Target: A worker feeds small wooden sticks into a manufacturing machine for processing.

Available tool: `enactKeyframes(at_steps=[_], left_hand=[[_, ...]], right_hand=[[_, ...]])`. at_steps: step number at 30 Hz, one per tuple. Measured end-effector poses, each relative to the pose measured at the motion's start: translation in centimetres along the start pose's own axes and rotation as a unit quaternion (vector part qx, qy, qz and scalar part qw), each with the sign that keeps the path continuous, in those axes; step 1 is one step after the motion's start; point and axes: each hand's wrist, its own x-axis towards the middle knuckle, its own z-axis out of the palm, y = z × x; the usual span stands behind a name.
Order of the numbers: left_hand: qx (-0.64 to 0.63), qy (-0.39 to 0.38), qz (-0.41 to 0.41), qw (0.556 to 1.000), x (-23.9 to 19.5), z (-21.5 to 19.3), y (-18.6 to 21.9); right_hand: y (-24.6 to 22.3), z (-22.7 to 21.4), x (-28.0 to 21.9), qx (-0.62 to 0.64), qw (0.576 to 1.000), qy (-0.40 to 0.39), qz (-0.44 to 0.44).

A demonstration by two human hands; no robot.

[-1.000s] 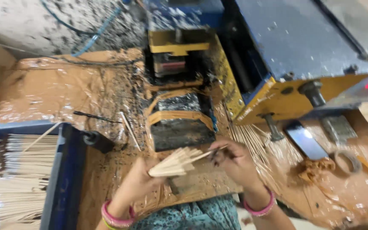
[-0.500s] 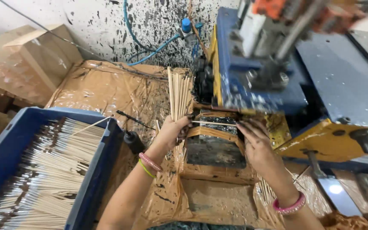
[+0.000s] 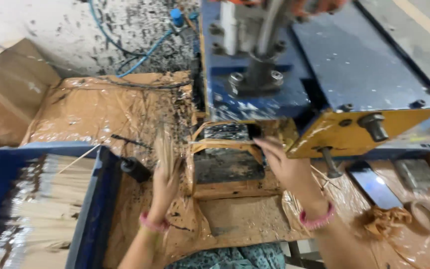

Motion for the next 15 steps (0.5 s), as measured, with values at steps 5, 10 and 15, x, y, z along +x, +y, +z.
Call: enactKeyframes(at_steps=[5,10,15], left_hand=[[0.11,0.043,0.017,0.993,-12.0,-4.7,-9.8],[0.04,0.048,-0.019,0.998,-13.3,-3.5,-5.9],[0.064,-0.221,0.166,0.959,-9.1,0.1,1.8]], right_hand=[[7.4,1.1,-9.8,0.066,0.972,0.219,-0.052],[4.6,3.1,-13.8,0.09,0.978,0.127,0.139],[1.8,4.6,-10.6,0.493,0.863,-0.055,0.096]])
